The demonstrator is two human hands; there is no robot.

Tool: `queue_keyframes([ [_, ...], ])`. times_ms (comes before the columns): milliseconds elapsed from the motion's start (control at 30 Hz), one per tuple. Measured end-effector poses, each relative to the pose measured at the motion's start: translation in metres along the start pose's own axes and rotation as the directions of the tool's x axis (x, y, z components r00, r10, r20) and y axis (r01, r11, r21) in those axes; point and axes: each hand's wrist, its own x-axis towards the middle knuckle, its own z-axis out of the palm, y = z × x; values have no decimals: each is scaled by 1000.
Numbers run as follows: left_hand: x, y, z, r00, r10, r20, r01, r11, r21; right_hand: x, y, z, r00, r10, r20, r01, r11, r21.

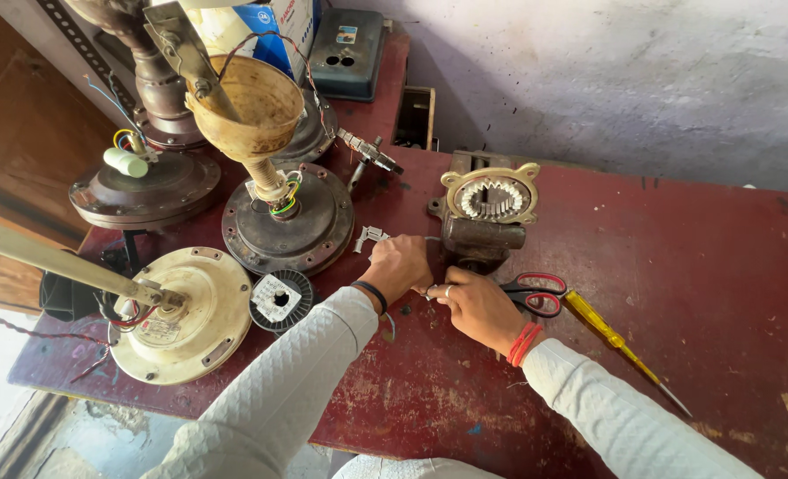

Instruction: The person repeatedly cuts small white plastic pieces with a knife and inserts them into slots on a motor stator held in a bench vise. They use a screwdriver to adjust the stator and continue the cycle of cutting and inserting throughout the clip.

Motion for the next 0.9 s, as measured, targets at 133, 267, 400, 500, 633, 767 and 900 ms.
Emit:
queue_keyframes([
  [133, -2, 4, -8, 999, -12, 53, 13, 999, -30, 3, 4, 4, 998, 23, 62, -23, 1000, 0],
  [267, -12, 8, -12, 997, 29, 67, -25, 998, -66, 0, 4, 3, 991, 78, 108, -78, 997, -10],
  [400, -19, 5, -13, 999, 30, -46, -34, 995, -93, 1, -1, 2, 998, 30, 51, -29, 999, -28],
  [500, -14, 4, -7, 1000, 25, -9, -26, 999, -48, -7, -2, 4, 995, 66, 71, -63, 997, -41],
  [633, -11, 3, 0, 1000, 7, 3, -7, 998, -69, -14, -7, 4, 990, 112, 89, -108, 993, -56],
  [767, -12, 3, -9, 1000, 9, 28, -8, 998, -65, -11, -9, -4, 993, 82, 83, -84, 996, 18],
  [900, -15, 7, -17, 996, -19, 87, 27, 996, -85, -7, -9, -4, 995, 65, 69, -62, 997, -50],
])
